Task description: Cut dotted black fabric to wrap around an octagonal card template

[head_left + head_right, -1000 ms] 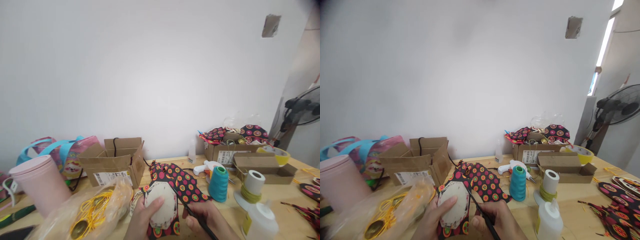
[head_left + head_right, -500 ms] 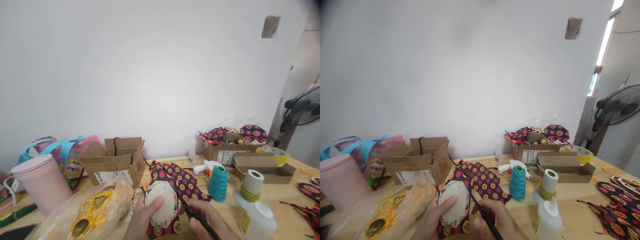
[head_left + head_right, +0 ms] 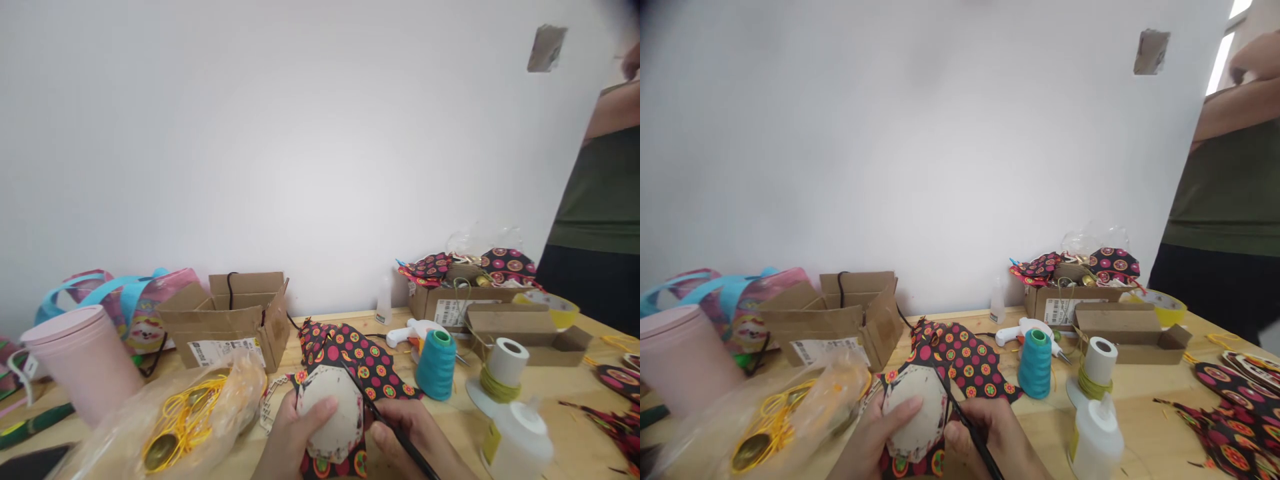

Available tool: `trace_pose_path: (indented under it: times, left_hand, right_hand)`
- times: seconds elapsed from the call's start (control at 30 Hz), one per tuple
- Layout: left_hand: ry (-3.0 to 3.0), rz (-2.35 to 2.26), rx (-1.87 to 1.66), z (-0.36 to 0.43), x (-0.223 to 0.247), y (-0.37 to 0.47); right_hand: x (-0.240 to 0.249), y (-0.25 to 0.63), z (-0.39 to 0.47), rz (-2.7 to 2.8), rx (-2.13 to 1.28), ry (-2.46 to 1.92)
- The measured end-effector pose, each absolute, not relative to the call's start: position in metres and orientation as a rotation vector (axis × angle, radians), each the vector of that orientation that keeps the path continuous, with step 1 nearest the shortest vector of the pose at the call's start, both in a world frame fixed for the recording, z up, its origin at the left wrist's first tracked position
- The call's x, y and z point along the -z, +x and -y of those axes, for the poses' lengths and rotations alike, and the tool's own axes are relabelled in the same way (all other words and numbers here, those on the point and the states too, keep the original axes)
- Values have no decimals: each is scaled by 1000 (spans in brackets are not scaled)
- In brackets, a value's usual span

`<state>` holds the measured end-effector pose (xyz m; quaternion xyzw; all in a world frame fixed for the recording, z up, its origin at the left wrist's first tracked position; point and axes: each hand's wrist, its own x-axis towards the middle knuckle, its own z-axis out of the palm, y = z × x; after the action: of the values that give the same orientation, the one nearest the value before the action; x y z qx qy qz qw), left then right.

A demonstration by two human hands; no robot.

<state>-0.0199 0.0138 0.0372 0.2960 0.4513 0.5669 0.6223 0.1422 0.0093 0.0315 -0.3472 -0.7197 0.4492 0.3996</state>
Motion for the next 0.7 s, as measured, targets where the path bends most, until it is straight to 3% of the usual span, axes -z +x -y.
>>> trace_pose_path:
  times: [0.7]
  left_hand:
    - [670, -979, -1292, -18, -43, -19]
  right_hand:
    - [-24, 138, -13, 1824, -1095, -931]
